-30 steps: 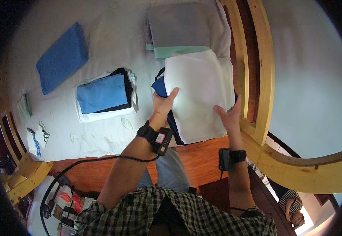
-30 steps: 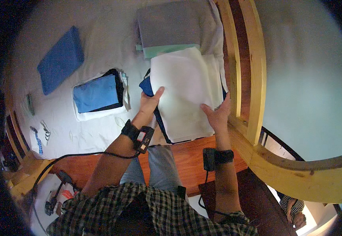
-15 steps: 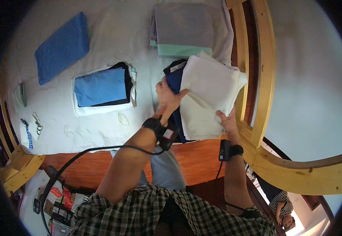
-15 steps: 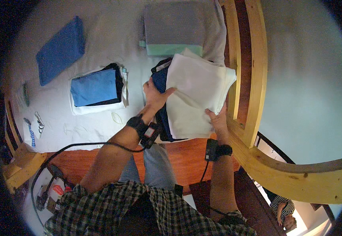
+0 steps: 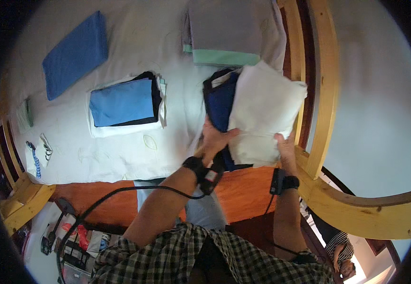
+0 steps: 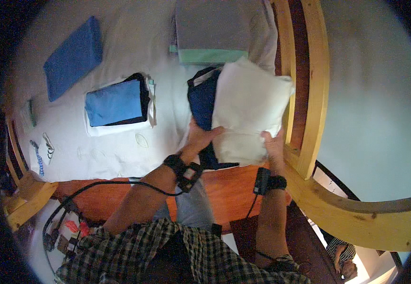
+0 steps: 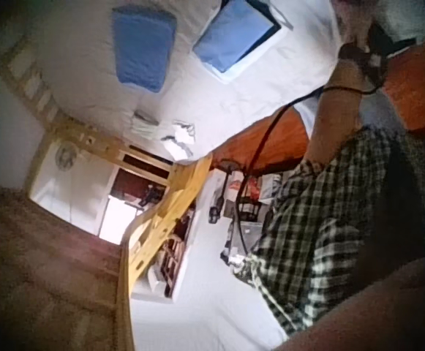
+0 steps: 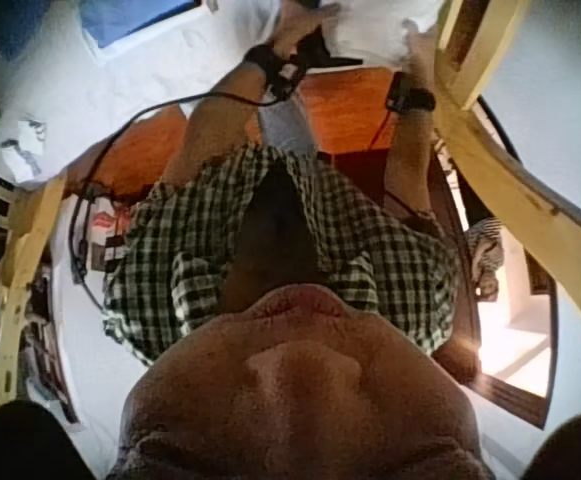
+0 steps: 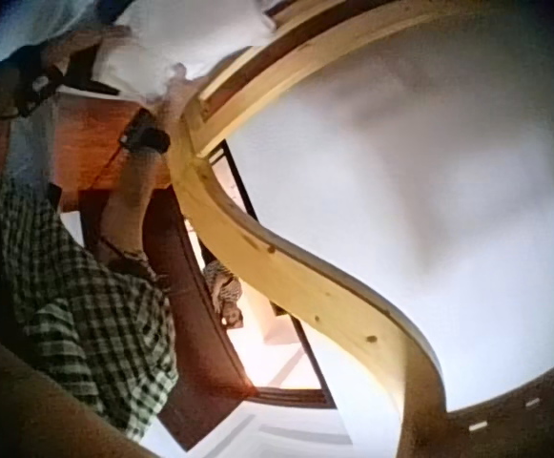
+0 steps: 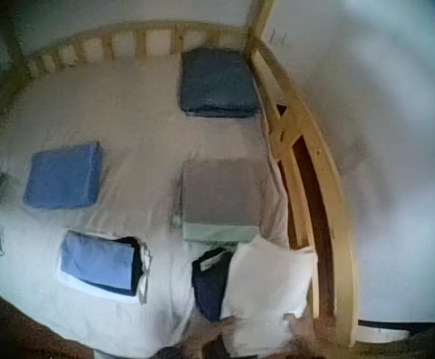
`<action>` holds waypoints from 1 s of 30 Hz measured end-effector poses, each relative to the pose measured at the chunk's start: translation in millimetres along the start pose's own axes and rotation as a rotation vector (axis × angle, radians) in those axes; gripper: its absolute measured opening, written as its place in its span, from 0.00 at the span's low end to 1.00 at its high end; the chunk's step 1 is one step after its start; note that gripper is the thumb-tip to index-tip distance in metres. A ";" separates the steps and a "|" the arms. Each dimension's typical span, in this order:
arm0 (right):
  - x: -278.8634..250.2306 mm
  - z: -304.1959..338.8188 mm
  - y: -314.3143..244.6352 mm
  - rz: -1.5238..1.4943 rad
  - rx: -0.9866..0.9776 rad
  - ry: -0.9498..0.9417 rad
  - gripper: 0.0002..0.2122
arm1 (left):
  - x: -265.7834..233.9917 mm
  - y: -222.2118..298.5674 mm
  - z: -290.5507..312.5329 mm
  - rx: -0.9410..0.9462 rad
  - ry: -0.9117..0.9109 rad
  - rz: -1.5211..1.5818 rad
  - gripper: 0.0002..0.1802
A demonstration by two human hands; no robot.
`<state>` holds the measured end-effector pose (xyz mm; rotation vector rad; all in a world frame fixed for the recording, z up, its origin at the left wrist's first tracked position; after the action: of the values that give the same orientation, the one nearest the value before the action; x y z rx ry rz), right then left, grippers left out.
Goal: Fold various pieces of laundry and stack them on the bed.
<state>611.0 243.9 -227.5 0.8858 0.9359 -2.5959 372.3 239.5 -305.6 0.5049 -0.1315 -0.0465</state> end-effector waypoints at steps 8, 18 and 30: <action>8.5 -25.2 37.3 -0.140 -0.094 -0.182 0.34 | 18.5 4.4 31.9 -0.079 0.046 -0.212 0.63; -7.4 -15.0 -10.5 0.148 -0.148 -0.085 0.40 | 5.4 59.7 80.5 0.480 0.427 -0.550 0.38; 1.9 -49.8 -108.5 0.233 -0.414 0.170 0.45 | 30.5 48.2 48.9 -0.137 0.196 -0.696 0.28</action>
<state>587.9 358.9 -205.3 1.0338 1.2707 -2.0522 396.4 255.9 -236.4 0.3960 0.2438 -0.6795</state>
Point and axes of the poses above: each hand's wrist, its own z-axis away from the middle knuckle, its own x-axis out of the palm, y = z × x, the point moved 7 cm from there along -z, towards the middle knuckle, and after that the axes turned 6 degrees about -x, right-handed, at the moved point
